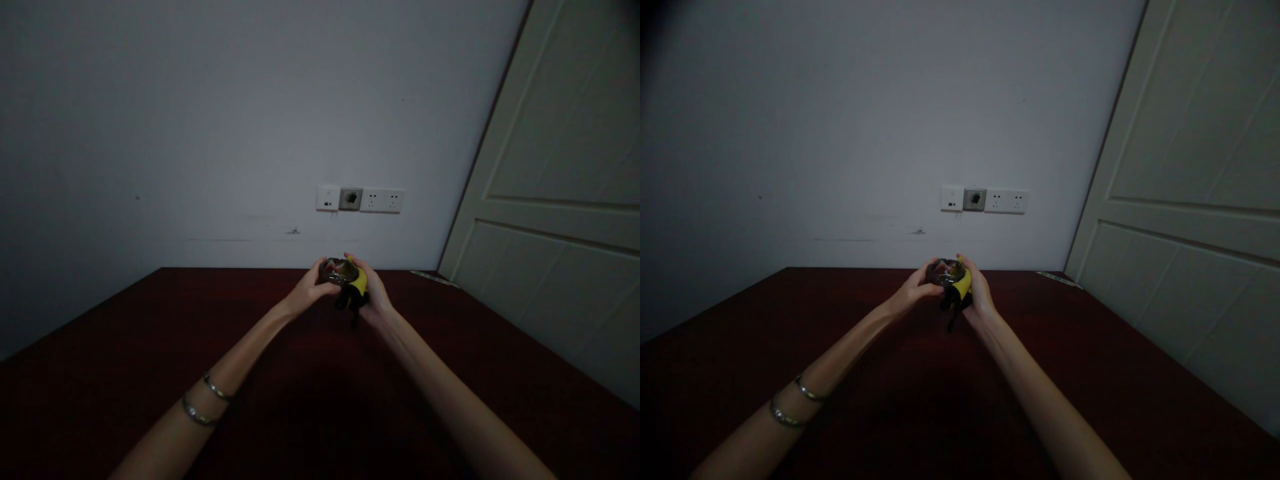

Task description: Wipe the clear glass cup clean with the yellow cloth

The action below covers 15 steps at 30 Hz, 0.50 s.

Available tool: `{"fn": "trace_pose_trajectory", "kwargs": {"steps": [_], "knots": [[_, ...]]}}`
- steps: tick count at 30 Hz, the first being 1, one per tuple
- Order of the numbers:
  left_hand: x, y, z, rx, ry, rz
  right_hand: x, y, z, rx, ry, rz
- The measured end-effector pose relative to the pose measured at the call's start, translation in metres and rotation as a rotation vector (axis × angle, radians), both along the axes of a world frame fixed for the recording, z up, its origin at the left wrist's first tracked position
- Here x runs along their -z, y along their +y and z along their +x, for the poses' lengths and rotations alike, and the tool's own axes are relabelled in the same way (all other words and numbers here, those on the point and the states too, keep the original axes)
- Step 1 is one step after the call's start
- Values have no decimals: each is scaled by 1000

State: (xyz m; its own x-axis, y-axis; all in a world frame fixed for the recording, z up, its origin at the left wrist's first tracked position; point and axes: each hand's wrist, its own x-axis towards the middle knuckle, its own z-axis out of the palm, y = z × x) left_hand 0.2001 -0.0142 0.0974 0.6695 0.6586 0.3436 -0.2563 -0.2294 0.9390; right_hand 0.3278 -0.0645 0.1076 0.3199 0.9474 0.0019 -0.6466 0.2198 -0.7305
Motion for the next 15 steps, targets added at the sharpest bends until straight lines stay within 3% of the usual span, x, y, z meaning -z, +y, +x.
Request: {"fn": "trace_pose_trajectory", "kwargs": {"steps": [3,8,15], "knots": [[-4,3,-5,109,72,89,5,2,6,-28,-40,-19],[-7,6,-5,83,182,238,7,3,9,-70,-71,-55],[-12,6,-3,54,134,112,7,1,7,-39,-86,-38]]}}
